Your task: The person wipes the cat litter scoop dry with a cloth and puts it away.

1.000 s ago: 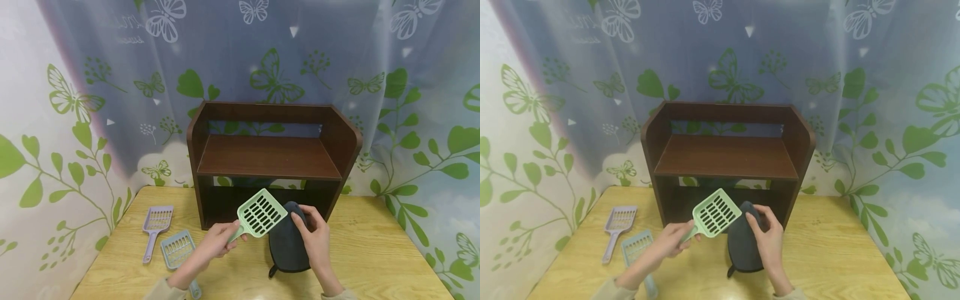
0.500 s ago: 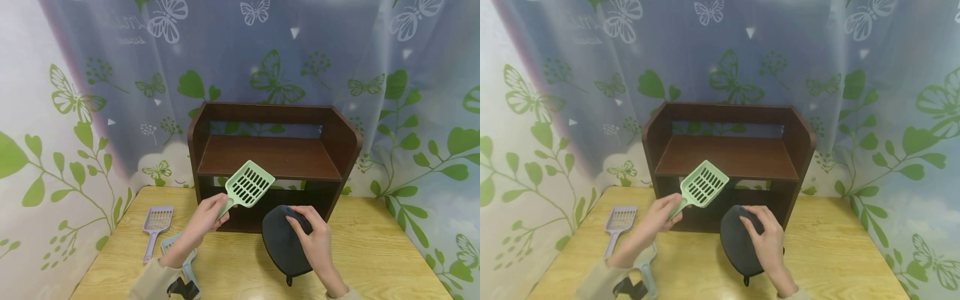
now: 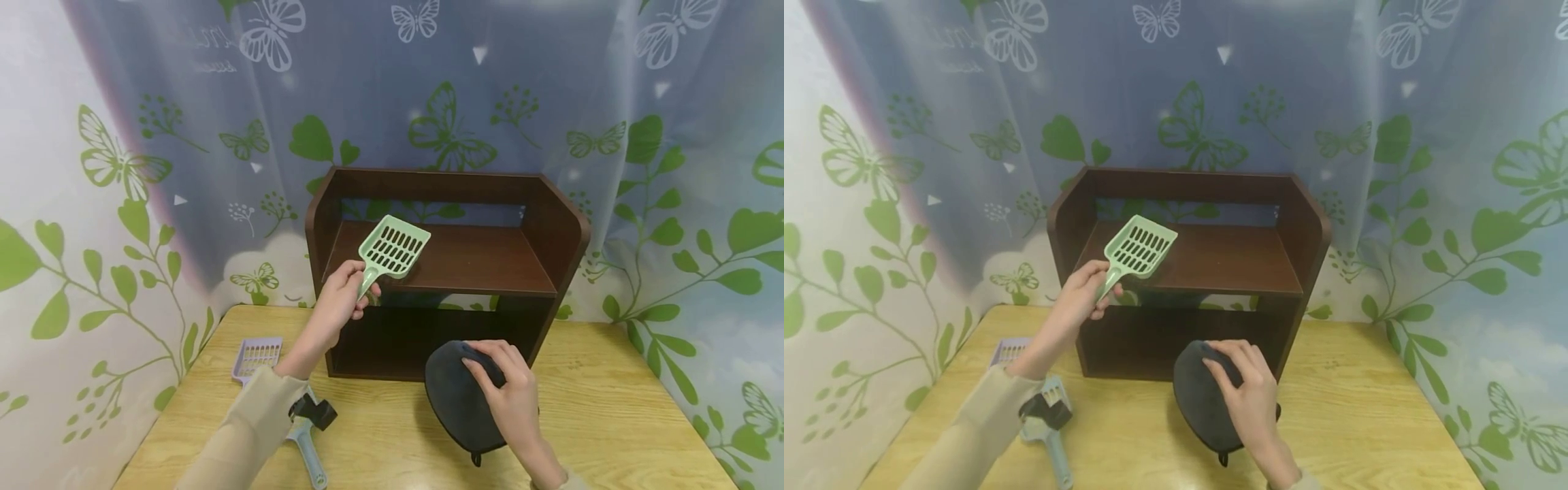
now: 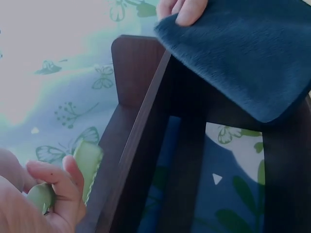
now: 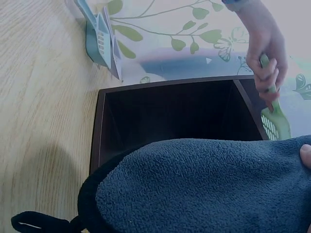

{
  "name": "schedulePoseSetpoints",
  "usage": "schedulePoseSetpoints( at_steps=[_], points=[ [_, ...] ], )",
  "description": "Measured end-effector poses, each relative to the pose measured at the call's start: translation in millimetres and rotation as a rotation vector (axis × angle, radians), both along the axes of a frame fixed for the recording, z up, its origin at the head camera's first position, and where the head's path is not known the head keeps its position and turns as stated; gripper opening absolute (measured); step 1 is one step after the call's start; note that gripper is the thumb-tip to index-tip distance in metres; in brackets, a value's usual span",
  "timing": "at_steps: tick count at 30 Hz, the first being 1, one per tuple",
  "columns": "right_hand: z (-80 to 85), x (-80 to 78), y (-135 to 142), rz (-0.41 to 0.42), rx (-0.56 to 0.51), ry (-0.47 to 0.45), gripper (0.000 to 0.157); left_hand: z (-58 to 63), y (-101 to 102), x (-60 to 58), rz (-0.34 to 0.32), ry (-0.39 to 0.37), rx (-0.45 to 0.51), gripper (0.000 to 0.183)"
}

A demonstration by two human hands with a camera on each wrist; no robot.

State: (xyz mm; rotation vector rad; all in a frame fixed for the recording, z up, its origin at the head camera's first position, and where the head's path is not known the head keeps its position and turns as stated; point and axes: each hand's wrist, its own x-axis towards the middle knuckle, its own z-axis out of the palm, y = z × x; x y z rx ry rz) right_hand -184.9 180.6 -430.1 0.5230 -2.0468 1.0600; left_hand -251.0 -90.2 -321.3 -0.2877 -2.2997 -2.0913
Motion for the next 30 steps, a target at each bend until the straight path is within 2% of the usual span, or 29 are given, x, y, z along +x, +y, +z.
schedulePoseSetpoints(
  at_steps=[5, 10, 15, 19, 25, 30],
  points=[
    [-2.1, 0.6, 0, 0.000, 0.004, -0.005, 0.034, 9.5, 5, -18.3, 0.014, -0.030, 0.054, 0.034],
    [-1.5, 2.2, -1, 0.006, 0.004, -0.018, 0.033, 16.4, 7, -36.3, -0.003, -0.068, 0.096, 0.035],
    [-1.2, 4.4, -1, 0.005, 0.005, -0.035, 0.033, 21.7, 5, -49.1, -0.040, -0.119, 0.054, 0.036],
    [-1.4, 5.5, -1, 0.004, 0.003, -0.051, 0.032, 21.6, 4, -57.0, -0.038, -0.133, 0.030, 0.037],
    [-2.5, 6.8, -1, 0.007, -0.004, -0.064, 0.031, 21.4, 4, -65.2, -0.037, -0.138, -0.015, 0.039],
    [-4.4, 8.1, -1, 0.013, -0.007, -0.070, 0.031, 22.0, 4, -68.6, -0.017, -0.115, -0.089, 0.038]
  ],
)
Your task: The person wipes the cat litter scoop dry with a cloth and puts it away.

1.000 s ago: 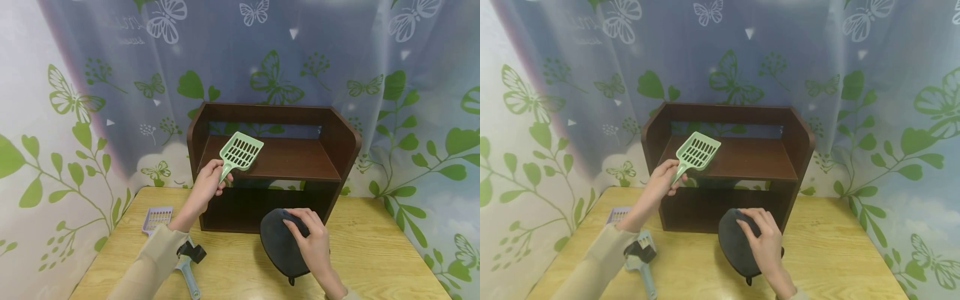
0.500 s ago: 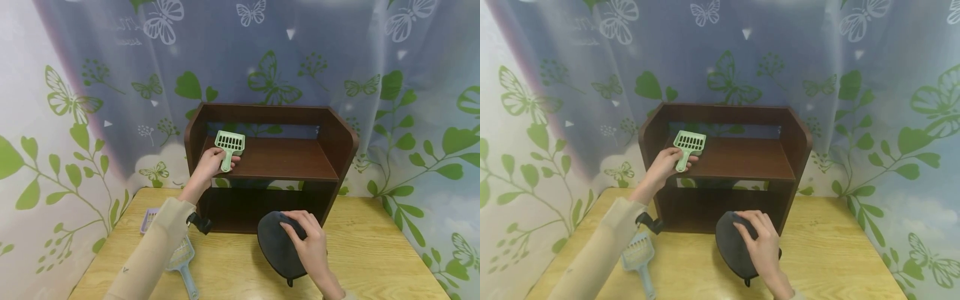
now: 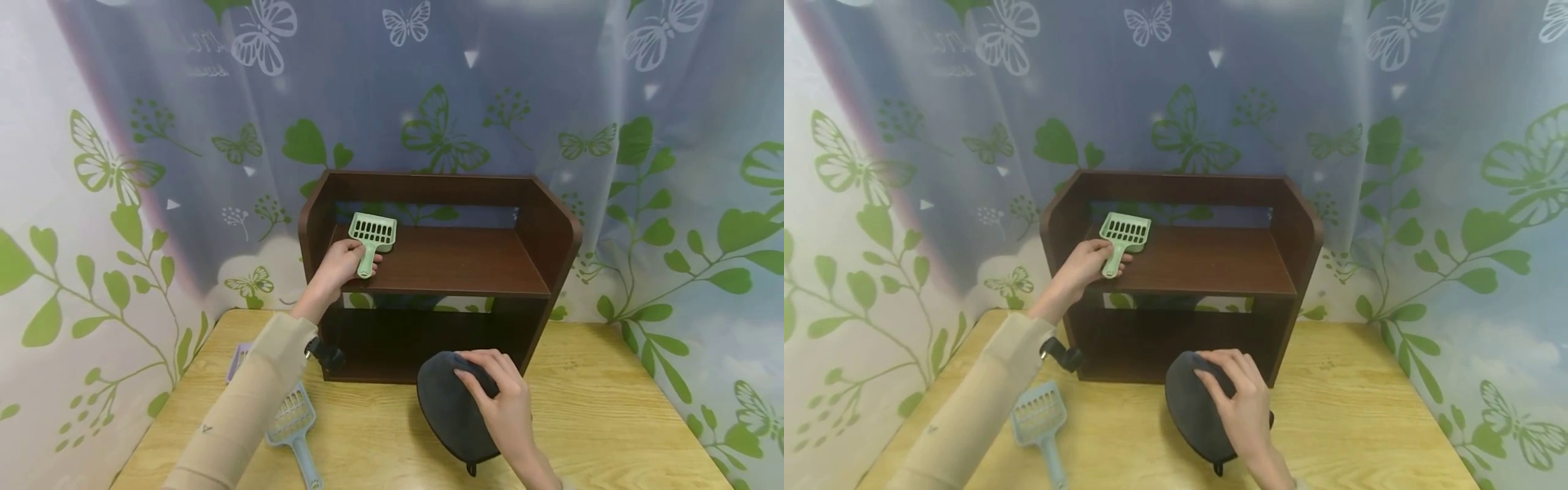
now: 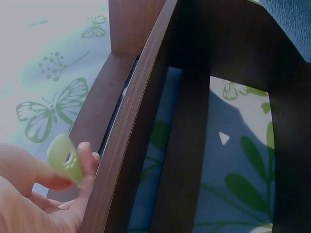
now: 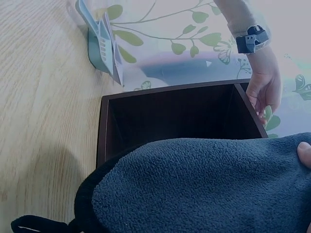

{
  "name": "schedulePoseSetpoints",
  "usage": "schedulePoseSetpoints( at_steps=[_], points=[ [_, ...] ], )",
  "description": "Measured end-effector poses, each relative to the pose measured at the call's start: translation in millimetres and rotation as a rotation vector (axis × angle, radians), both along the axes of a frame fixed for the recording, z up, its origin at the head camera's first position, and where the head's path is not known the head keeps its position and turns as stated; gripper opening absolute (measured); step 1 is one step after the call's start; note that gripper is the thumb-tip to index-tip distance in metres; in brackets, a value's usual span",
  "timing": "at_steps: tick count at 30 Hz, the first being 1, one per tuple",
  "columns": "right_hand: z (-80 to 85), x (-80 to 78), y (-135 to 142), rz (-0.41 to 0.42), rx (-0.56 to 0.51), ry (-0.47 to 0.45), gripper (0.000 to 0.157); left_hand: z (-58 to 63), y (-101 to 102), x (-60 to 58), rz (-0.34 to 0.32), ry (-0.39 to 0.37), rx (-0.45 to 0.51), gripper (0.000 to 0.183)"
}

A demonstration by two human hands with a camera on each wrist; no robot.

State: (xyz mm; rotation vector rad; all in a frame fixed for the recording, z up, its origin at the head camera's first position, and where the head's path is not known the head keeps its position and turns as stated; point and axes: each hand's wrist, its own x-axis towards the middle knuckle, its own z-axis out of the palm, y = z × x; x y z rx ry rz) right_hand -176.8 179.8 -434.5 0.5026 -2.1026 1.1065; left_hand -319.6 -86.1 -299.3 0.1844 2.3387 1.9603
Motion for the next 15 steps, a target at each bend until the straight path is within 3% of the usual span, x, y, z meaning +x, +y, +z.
schedulePoseSetpoints(
  at_steps=[11, 15],
  points=[
    [-1.0, 1.3, 0, 0.009, -0.003, 0.006, 0.031, 1.0, -4, 6.7, -0.015, 0.013, -0.087, 0.046],
    [-1.0, 2.0, 1, 0.011, -0.007, 0.007, 0.032, 0.9, -5, 12.7, 0.002, 0.069, -0.208, 0.048]
  ],
)
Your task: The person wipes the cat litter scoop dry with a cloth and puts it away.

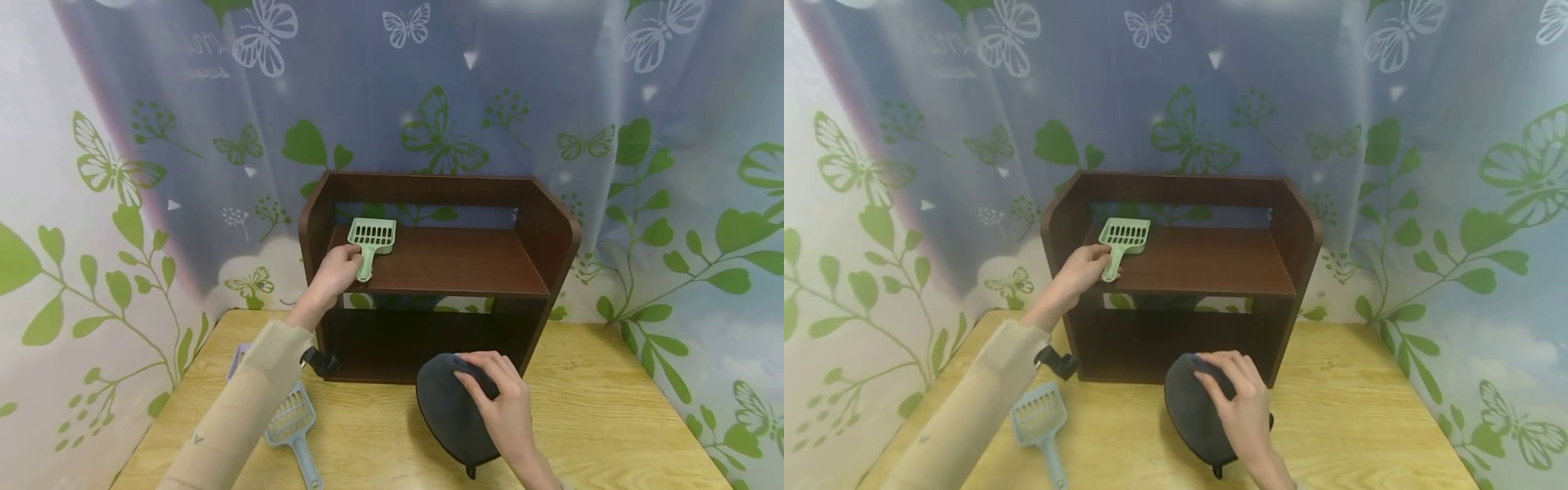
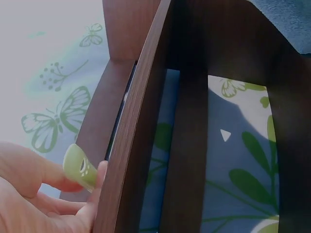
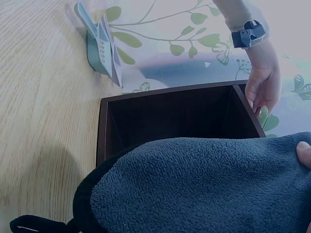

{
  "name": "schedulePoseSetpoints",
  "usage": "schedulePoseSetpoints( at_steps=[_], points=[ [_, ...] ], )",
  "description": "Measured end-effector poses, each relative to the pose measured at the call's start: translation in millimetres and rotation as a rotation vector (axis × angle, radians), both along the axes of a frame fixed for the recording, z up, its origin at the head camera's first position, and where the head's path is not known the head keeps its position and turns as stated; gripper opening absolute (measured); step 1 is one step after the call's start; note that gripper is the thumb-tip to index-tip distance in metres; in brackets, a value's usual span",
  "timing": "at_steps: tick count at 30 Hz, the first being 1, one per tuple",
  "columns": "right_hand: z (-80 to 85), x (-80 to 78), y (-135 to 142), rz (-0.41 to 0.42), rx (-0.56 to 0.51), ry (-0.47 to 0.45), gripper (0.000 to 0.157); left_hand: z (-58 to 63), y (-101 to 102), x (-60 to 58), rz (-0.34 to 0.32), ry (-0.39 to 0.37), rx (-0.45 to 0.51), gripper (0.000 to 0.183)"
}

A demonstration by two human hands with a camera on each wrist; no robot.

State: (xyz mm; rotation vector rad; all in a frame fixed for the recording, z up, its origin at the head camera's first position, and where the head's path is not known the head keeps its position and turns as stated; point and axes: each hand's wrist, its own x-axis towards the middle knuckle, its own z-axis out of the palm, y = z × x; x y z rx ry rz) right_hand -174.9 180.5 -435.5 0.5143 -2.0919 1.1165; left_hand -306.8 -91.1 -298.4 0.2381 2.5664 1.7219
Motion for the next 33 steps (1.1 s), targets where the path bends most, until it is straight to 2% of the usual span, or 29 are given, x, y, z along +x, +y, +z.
schedulePoseSetpoints(
  at_steps=[3, 7, 10, 11, 14, 16, 20, 24, 28, 33],
  points=[
    [0.5, 0.8, -1, -0.001, -0.004, 0.000, 0.032, 0.0, -1, 3.5, 0.001, 0.036, -0.065, 0.050],
    [1.4, 1.7, -1, -0.004, -0.003, 0.000, 0.031, 0.2, -1, 5.1, -0.009, 0.060, -0.082, 0.042],
    [0.7, 2.0, -1, -0.004, 0.001, -0.001, 0.031, 1.8, -1, 8.8, 0.005, 0.092, -0.144, 0.042],
    [0.4, 2.0, 0, -0.004, 0.001, -0.002, 0.031, 2.8, -1, 10.9, 0.018, 0.106, -0.173, 0.048],
    [-0.6, 2.0, 0, -0.005, 0.002, -0.003, 0.031, 6.4, -1, 18.8, 0.054, 0.198, -0.240, 0.054],
    [-0.6, 2.1, 0, -0.006, 0.000, -0.003, 0.031, 8.8, -1, 24.6, 0.083, 0.279, -0.250, 0.051],
    [0.1, 2.3, 0, -0.005, -0.004, -0.002, 0.031, 11.0, -2, 33.1, 0.086, 0.438, -0.127, 0.041],
    [1.1, 2.8, 0, -0.004, -0.002, -0.001, 0.032, 8.8, -8, 38.3, 0.039, 0.558, 0.056, 0.034],
    [3.4, 3.7, 0, -0.009, -0.003, 0.008, 0.034, 6.1, -21, 46.4, 0.010, 0.603, 0.186, 0.031],
    [6.1, 4.1, 3, -0.014, -0.015, 0.029, 0.036, -2.0, -46, 59.0, 0.051, 0.591, 0.250, 0.031]
  ],
)
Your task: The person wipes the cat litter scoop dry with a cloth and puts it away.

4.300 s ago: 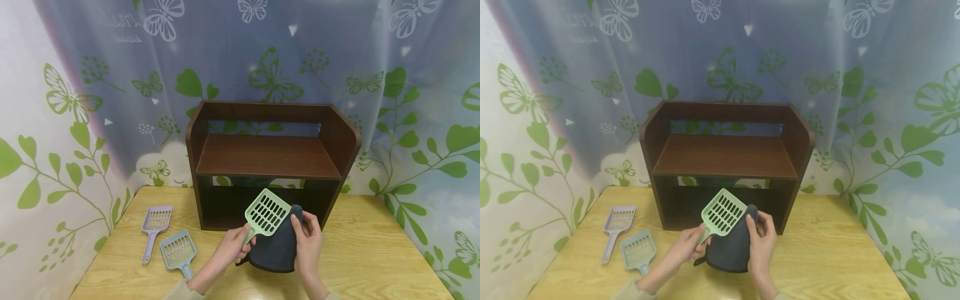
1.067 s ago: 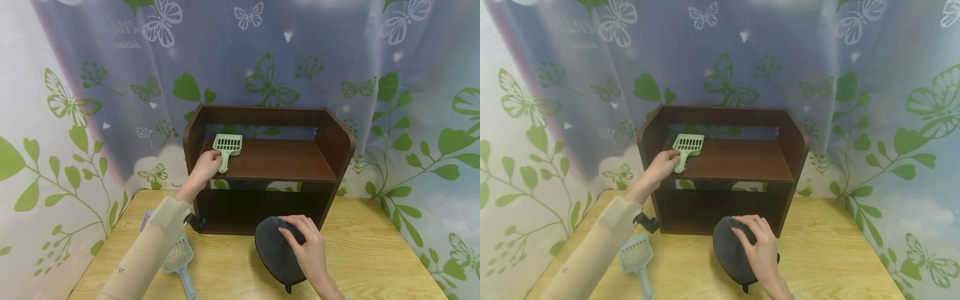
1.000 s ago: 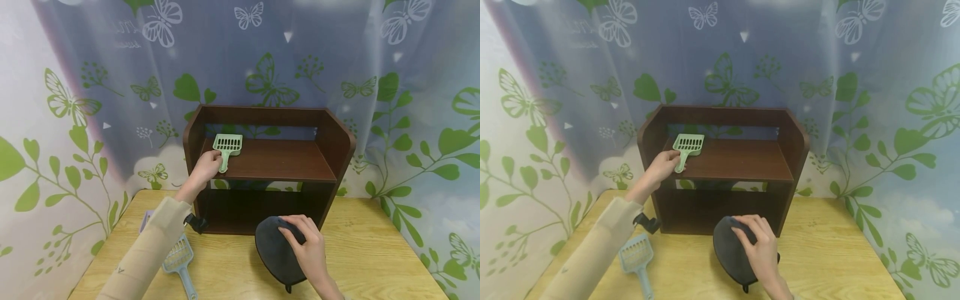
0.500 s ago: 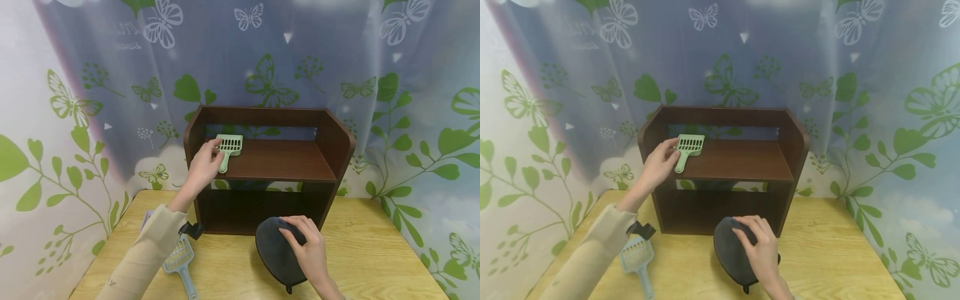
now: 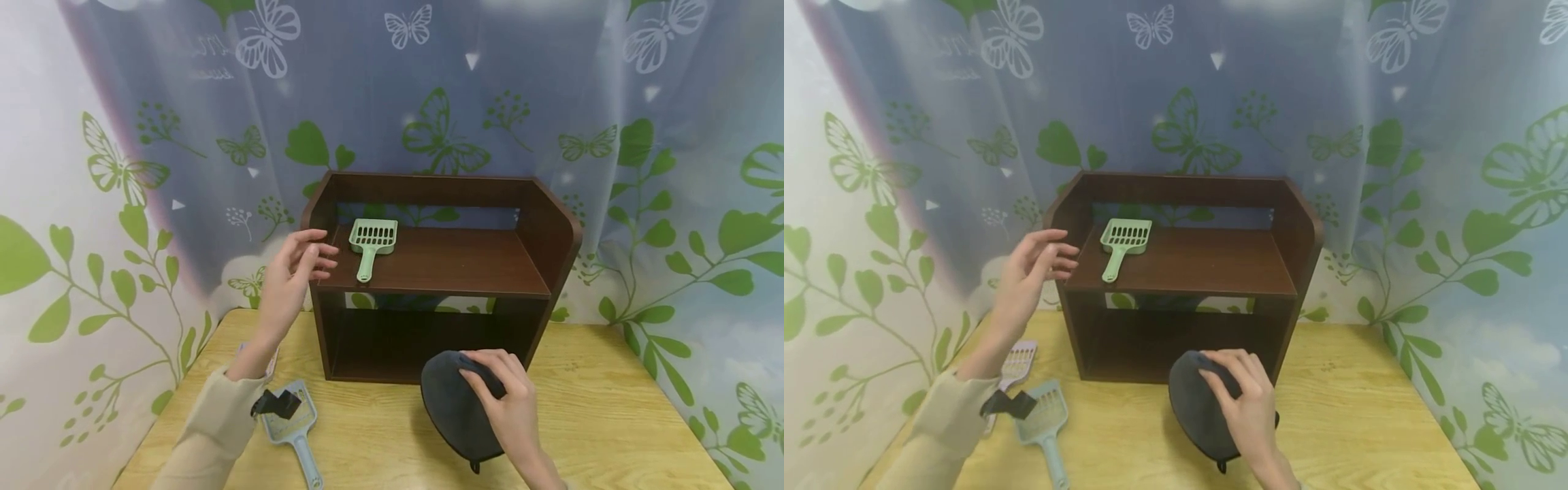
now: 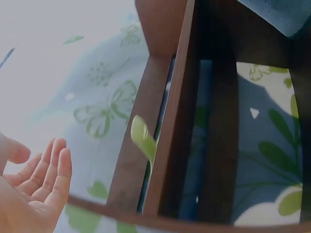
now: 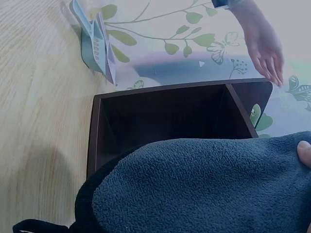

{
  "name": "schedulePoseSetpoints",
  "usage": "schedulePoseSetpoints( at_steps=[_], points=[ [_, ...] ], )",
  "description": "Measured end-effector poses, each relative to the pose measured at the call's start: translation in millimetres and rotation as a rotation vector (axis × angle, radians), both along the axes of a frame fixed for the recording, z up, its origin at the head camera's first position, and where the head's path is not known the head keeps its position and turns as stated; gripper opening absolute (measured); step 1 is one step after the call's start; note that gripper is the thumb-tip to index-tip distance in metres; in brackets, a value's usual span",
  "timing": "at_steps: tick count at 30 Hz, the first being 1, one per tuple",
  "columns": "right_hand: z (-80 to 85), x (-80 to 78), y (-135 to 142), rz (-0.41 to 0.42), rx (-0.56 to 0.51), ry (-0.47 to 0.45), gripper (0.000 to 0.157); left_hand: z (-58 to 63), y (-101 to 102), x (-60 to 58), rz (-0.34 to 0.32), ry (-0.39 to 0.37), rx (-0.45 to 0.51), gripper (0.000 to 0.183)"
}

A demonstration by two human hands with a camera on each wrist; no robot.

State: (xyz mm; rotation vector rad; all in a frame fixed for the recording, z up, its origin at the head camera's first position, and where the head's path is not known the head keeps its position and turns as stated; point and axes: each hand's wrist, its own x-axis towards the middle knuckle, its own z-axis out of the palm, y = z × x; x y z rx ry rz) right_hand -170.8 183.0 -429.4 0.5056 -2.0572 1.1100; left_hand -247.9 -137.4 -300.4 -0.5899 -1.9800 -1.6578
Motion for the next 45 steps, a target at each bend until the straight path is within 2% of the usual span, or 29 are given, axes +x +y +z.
schedulePoseSetpoints(
  at_steps=[4, 9, 15, 21, 28, 36, 40, 45],
  points=[
    [-1.7, -0.9, 1, 0.000, -0.010, 0.017, 0.037, -17.1, -24, 8.4, 0.038, -0.042, 0.057, 0.032],
    [-3.4, -1.2, 2, -0.007, -0.020, 0.005, 0.036, -47.3, -51, 19.9, 0.077, -0.138, 0.107, 0.033],
    [-4.0, -2.5, 1, -0.008, -0.023, 0.000, 0.035, -86.7, -72, 35.3, 0.137, -0.276, 0.077, 0.038],
    [-6.2, -4.1, -2, -0.001, -0.024, -0.003, 0.035, -126.3, -84, 49.8, 0.171, -0.416, 0.053, 0.041],
    [-9.6, -5.5, -4, 0.005, -0.016, -0.033, 0.035, -170.1, -97, 68.5, 0.141, -0.572, 0.062, 0.042],
    [-10.7, -6.3, -9, 0.011, -0.018, -0.041, 0.034, -211.0, -96, 93.1, 0.159, -0.740, 0.061, 0.041],
    [-10.5, -7.1, -10, 0.016, -0.022, -0.050, 0.033, -224.3, -99, 104.0, 0.098, -0.800, 0.035, 0.047],
    [-10.9, -8.2, -12, 0.020, -0.025, -0.050, 0.033, -232.4, -106, 111.2, -0.061, -0.910, -0.001, 0.048]
  ],
)
